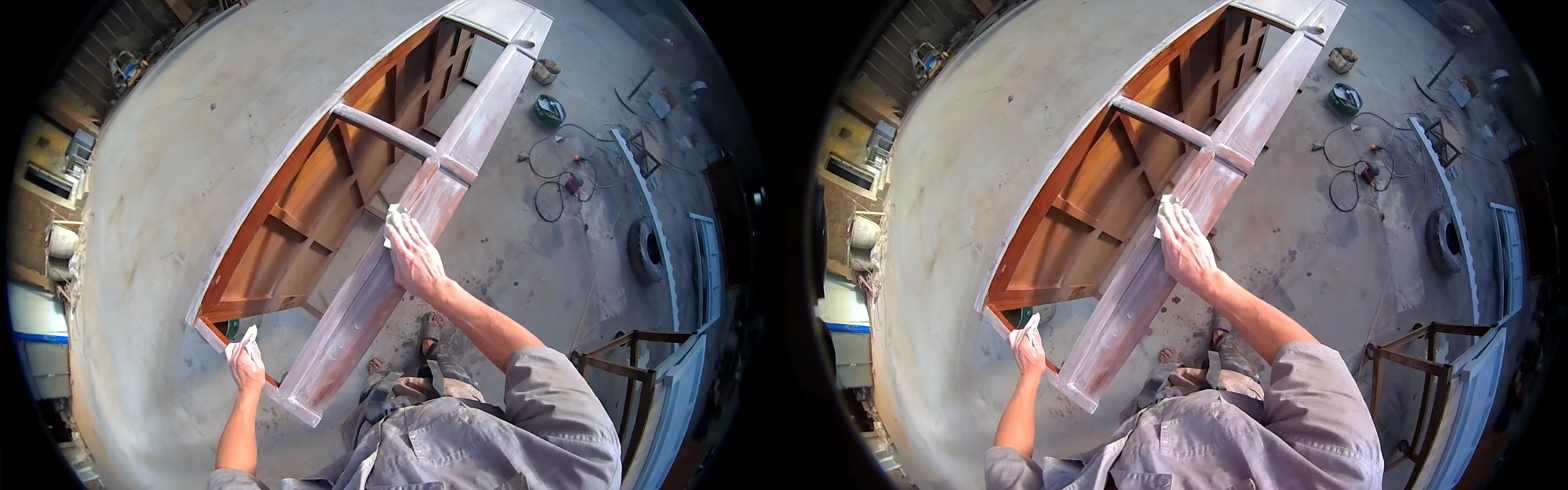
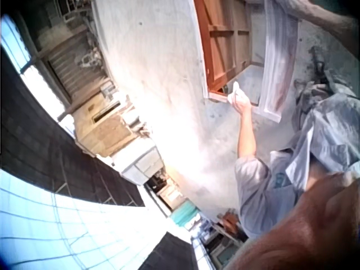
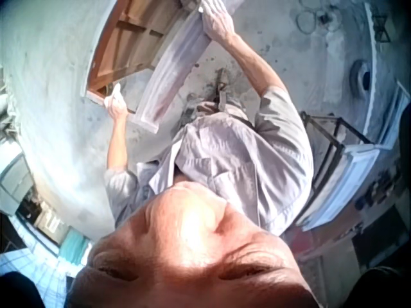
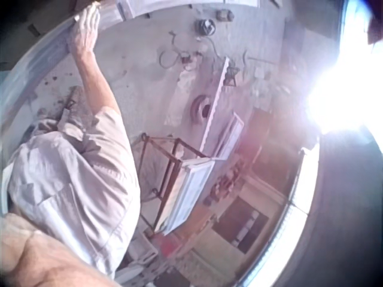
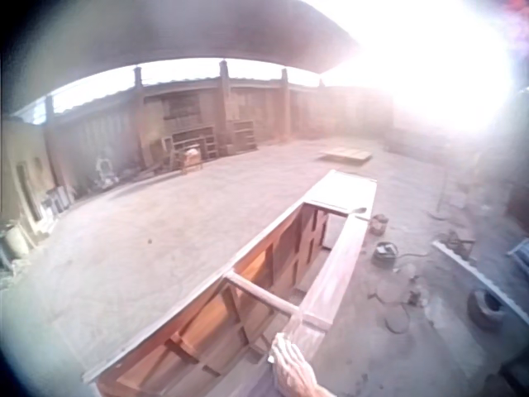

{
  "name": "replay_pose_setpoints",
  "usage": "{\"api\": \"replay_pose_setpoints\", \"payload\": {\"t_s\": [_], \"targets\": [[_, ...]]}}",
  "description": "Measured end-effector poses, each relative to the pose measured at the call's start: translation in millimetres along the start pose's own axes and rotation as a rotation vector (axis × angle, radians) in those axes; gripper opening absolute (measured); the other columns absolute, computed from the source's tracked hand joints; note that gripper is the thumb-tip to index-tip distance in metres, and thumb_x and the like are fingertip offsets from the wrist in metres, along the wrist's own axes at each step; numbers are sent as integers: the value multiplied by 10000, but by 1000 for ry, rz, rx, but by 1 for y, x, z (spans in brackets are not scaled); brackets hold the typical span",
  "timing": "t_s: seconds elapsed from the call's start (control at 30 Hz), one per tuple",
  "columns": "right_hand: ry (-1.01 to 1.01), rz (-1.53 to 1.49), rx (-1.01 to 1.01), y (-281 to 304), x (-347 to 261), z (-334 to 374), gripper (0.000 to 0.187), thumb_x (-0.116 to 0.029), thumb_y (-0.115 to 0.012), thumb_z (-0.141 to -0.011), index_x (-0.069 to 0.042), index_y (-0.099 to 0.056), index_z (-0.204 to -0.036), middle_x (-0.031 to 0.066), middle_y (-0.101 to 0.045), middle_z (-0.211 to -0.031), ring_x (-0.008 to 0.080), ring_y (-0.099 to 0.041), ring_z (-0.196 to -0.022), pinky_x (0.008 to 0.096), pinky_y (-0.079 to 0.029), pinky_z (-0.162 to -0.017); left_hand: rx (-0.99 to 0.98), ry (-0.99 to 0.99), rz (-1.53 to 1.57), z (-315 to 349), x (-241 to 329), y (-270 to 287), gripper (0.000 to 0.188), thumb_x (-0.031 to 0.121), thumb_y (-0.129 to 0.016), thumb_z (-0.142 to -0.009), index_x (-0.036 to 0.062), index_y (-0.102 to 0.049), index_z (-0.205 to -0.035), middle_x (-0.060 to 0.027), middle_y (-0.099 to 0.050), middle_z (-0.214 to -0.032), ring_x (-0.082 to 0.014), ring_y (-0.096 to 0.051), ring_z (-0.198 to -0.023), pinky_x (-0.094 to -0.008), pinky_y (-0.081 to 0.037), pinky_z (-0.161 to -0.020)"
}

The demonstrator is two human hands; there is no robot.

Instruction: The person wipes the surface of a wooden furniture frame with a cloth, moving along its edges and panels. The person then walks away from the furniture and picks up a small object from the floor.

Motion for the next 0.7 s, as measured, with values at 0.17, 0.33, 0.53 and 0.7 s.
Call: {"api": "replay_pose_setpoints", "payload": {"t_s": [0.17,0.33,0.53,0.7], "targets": [[-132,67,116,16,79,-52,482,-54,-542,-940,105,-536,-1395,302,-490,-1525,429,-423,-1473,490,-299,-1263,69,-29,4,-9,11,1,309,87,-570,-955,36,-709,-1226,-140,-739,-1185,-357,-643,-1011,-470,-447,-997],[120,-40,-93,11,25,-1,492,-48,-561,-928,92,-533,-1399,302,-480,-1536,412,-429,-1479,491,-304,-1263,60,8,-22,-5,12,1,254,95,-586,-953,-2,-710,-1152,-189,-722,-1070,-393,-629,-971,-494,-443,-995],[-31,32,51,17,71,-47,465,-59,-555,-937,110,-552,-1370,313,-504,-1506,428,-443,-1457,481,-312,-1256,53,40,-50,-6,10,0,229,105,-590,-947,-11,-711,-1103,-197,-722,-1063,-410,-630,-995,-502,-441,-1001],[161,0,-7,26,76,-38,479,-49,-567,-903,106,-555,-1356,305,-519,-1497,426,-455,-1451,499,-320,-1248,14,70,-38,-13,28,9,259,90,-589,-940,-4,-713,-1146,-187,-730,-1089,-398,-633,-1008,-484,-447,-999]]}}
Point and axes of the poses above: each hand's wrist, its own z-axis away from the middle knuckle, its own y-axis out of the back of the hand, x = y × z, the point moved 2 cm from there along -z, towards the middle knuckle
